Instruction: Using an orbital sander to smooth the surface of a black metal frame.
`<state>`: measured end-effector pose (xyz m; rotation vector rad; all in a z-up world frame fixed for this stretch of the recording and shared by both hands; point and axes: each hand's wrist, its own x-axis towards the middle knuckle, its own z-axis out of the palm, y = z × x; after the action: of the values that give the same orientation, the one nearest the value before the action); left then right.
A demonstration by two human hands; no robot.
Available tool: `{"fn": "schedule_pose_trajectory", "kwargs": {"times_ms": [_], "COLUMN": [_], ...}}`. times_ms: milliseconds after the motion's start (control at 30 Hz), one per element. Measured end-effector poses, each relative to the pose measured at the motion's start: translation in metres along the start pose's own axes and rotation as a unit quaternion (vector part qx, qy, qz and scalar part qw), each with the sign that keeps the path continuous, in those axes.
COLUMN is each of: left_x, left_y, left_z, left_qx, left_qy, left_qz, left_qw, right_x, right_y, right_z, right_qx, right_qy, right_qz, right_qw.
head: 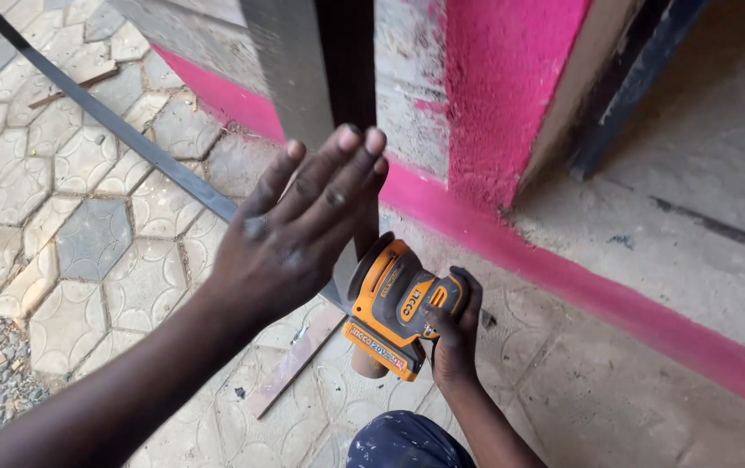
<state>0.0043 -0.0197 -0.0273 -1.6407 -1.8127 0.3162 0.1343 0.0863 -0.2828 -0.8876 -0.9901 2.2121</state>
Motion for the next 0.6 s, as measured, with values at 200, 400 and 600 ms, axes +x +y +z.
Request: {"fn": "schedule_pose_trajectory", "kwargs": {"times_ms": [200, 400, 600], "left_x": [-0.022, -0.062, -0.032], "left_y": [0.03, 0.065, 0.01], "left_z": [0.021, 0.065, 0.023], "left_qx": [0.117, 0.061, -0.185], "left_qy": [-0.119, -0.149, -0.072], "left_qz": [0.076, 0.101, -0.154], "left_qw": [0.983, 0.982, 0.968], "right_x": [0.007, 0.004, -0.016], "right_y": [0.062, 0.09, 0.053], "right_z": [-0.027, -0.039, -0.026], "right_qx": [0.029, 0.047, -0.049], "right_qy": [0.026, 0.027, -0.045], "right_qz": [0.086, 0.1, -0.038], "right_qw": [0.996, 0.994, 0.997]}}
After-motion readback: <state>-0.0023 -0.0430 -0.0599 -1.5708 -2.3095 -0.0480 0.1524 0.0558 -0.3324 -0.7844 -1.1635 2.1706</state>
